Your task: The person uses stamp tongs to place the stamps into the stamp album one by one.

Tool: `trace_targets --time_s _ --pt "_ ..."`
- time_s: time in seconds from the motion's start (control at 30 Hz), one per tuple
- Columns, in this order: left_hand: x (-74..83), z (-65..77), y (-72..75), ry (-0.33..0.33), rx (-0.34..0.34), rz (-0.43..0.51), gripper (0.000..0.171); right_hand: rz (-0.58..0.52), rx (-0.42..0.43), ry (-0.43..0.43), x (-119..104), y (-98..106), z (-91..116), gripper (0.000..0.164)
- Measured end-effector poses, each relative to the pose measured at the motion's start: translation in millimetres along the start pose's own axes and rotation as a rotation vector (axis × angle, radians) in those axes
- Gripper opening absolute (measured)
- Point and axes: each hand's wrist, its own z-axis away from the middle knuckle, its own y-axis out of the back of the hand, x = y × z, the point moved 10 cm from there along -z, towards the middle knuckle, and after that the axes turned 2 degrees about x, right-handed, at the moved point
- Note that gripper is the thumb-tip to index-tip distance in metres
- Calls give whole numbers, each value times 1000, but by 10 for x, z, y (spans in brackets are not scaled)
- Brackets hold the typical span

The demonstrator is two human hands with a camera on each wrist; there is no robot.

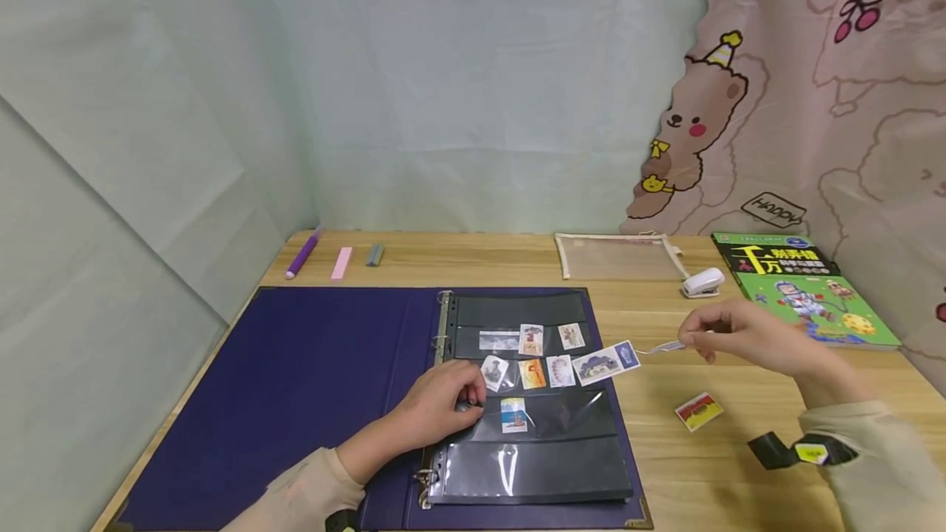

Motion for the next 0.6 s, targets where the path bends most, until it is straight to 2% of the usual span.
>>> trace_targets --time_s 0.2,0.6 --pt "16 15 10 -16 11 0 20 -23 24 6 77 -106 -174 13" --pt "27 20 10 -39 12 -16 21 -36 -30 -54 249 -346 -380 15"
